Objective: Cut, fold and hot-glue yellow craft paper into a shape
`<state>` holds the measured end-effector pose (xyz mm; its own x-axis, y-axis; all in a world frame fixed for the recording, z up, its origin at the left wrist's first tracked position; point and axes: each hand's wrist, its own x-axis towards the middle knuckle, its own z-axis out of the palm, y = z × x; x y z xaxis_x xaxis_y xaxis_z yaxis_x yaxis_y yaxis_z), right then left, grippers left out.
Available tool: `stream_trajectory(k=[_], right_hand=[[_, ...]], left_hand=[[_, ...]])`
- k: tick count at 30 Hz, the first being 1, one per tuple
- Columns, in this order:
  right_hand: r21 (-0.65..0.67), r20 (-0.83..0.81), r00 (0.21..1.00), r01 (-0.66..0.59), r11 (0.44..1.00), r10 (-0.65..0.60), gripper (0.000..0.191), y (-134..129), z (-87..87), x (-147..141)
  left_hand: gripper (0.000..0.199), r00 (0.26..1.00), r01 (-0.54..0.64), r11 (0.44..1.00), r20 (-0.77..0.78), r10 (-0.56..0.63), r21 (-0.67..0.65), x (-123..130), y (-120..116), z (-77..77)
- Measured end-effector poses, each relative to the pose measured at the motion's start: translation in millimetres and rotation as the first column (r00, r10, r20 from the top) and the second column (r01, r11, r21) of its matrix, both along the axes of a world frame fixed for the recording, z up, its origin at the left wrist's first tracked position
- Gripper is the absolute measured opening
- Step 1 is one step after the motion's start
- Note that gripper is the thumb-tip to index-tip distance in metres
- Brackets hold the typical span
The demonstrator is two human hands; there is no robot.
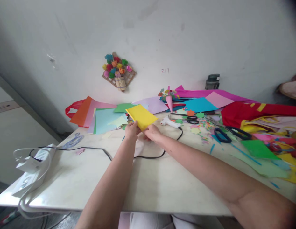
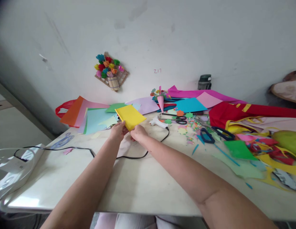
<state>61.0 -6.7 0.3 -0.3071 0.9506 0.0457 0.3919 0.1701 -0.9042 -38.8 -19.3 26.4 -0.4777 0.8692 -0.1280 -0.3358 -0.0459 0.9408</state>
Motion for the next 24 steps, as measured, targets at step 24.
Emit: stream_trajectory(k=[24], right_hand=[[-0.255,-0.566,0.779,0.147,0.956,-0.271,0.030,-18.6,14.2,2.3]], left_hand=[[0.011,0.959,-0.039,0.999,0.282,0.026,0.038,5.1,15.2,7.9]])
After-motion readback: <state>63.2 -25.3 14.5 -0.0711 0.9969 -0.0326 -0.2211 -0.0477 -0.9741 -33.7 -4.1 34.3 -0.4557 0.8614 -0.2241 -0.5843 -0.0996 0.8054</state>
